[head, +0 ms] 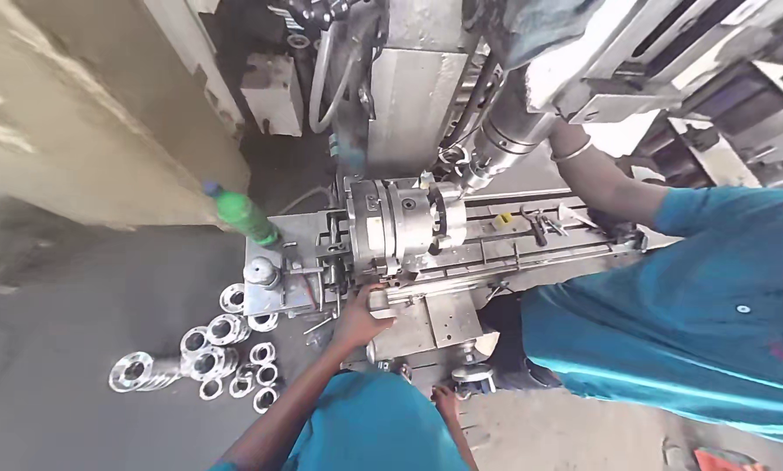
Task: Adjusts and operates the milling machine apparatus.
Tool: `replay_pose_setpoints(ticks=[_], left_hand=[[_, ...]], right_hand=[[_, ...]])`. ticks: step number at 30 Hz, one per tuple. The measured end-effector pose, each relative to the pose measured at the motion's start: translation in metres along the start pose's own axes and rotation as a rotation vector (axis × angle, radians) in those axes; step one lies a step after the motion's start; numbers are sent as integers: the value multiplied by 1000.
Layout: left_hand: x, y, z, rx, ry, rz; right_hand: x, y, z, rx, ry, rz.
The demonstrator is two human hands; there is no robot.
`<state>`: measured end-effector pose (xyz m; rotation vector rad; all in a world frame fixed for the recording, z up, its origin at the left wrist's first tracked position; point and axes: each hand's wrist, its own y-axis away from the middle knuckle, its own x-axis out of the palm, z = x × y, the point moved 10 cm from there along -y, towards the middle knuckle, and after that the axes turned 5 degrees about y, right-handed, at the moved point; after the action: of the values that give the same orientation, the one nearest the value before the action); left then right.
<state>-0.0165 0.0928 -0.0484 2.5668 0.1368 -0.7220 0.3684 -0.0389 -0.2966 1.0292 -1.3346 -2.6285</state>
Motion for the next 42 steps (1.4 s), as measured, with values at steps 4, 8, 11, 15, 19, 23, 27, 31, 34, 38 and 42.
replay_pose_setpoints(ticks=[4, 8, 11, 15, 19, 23, 27, 31, 34, 38, 42], left_hand=[[0, 1, 0, -14, 10, 10], [0, 1, 1, -17, 9, 9], [0, 0, 0, -22, 4, 14], [-2, 0, -1, -20, 1, 14], [-1, 0, 0, -19, 1, 19], [0, 0, 1, -20, 5, 13], [-1, -1, 0, -12, 3, 12], [0, -1, 0, -9, -11, 16], [0, -1, 0, -11, -13, 21], [-1, -1, -1, -7, -23, 21], [-1, -1, -1, -2, -21, 17]], right_hand=[[-7, 7, 0, 50, 90, -34], [-21, 10, -2, 141, 152, -123], [-24, 12, 2, 143, 123, -124], [-13, 10, 3, 118, 58, -57], [-4, 6, 0, 91, 46, -13], [-2, 6, 0, 85, 59, 16], [0, 3, 0, 63, 41, 17], [2, 3, -1, 70, 22, 29], [4, 2, -3, 68, 12, 27], [6, -1, -5, 62, 12, 34], [6, -1, -5, 56, 17, 34]])
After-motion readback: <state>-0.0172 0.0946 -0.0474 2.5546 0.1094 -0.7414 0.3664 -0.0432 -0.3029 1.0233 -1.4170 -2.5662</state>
